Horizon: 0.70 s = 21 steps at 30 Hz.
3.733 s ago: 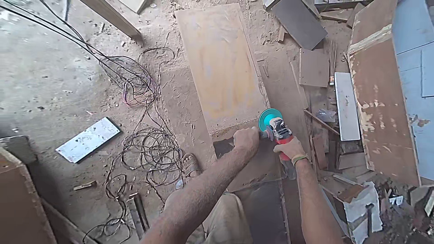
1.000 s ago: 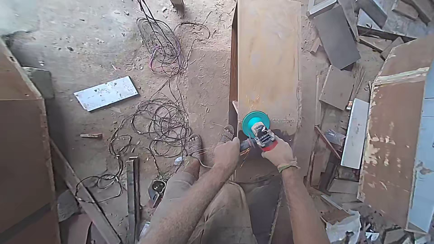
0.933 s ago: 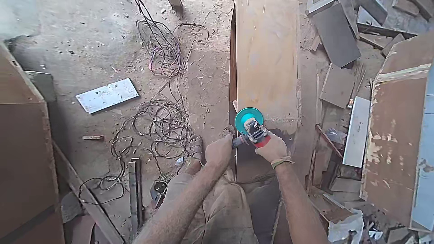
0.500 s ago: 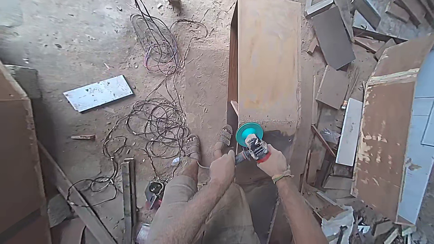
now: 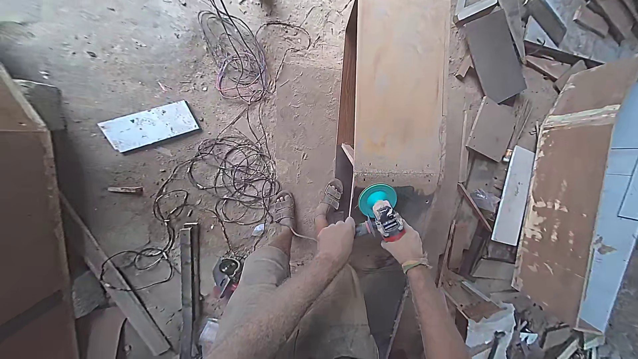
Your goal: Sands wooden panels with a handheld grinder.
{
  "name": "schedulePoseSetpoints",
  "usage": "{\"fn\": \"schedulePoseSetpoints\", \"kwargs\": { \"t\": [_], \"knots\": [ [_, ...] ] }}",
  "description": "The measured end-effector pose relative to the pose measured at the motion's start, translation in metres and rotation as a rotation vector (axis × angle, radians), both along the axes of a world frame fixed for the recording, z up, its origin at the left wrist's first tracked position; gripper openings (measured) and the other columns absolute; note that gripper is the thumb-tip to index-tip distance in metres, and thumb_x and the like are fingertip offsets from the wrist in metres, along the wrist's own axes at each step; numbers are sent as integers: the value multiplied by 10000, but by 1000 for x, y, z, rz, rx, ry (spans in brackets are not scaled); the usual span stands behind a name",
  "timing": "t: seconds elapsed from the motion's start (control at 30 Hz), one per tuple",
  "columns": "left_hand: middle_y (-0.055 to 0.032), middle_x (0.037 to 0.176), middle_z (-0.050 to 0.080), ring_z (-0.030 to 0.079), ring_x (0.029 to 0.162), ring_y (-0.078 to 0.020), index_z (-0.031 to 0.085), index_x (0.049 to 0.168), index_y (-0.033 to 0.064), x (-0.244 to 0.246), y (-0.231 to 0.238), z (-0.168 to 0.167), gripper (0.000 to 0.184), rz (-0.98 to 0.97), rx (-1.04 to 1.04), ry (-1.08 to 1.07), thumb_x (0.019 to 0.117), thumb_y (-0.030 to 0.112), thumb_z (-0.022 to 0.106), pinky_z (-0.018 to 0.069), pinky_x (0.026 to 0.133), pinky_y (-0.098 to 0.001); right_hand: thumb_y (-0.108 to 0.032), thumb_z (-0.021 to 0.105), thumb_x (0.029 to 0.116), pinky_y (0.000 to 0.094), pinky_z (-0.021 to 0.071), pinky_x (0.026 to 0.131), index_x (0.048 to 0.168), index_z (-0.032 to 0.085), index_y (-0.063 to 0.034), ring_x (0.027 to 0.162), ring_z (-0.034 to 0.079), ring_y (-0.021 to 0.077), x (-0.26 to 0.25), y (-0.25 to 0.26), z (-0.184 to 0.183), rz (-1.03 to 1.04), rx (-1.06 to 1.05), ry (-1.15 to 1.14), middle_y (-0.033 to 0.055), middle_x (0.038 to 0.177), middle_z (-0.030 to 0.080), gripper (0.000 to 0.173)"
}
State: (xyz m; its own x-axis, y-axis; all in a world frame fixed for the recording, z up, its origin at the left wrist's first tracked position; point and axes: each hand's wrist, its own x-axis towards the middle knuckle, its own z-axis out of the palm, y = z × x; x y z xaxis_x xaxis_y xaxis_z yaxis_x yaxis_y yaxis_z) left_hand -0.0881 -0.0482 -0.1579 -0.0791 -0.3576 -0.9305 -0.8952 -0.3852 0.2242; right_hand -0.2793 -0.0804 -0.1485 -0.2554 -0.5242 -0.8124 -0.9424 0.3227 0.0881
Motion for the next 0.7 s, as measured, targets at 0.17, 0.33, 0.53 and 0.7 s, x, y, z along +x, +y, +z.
{"fn": "schedulePoseSetpoints", "kwargs": {
  "t": [0.17,0.33,0.53,0.7],
  "knots": [
    [-148,1084,737,733,992,-381,599,1258,143,30,11,2,330,61,22,-106,931,185,613,590,767,-574,-414,843,691,556,585,933,1381,606,-170,1107,724,308,45,-22,13,153,130,3,120,1180,743,769],
    [-137,1064,745,737,988,-365,605,1268,159,25,-8,6,360,104,6,-101,913,212,627,586,765,-576,-403,831,690,563,584,923,1373,603,-159,1112,720,311,50,-59,25,236,148,30,125,1189,736,760],
    [-146,1109,735,731,1004,-369,594,1284,135,0,-24,8,371,71,13,-18,929,235,636,587,785,-581,-400,865,664,580,575,927,1344,625,-141,1116,715,327,17,-68,23,232,107,50,141,1179,737,767],
    [-149,1111,736,733,1008,-374,596,1270,131,-16,-23,7,337,67,39,-7,948,227,630,593,783,-570,-411,856,678,580,579,912,1338,625,-148,1103,719,335,1,-65,21,238,115,53,144,1161,741,747]
  ]
}}
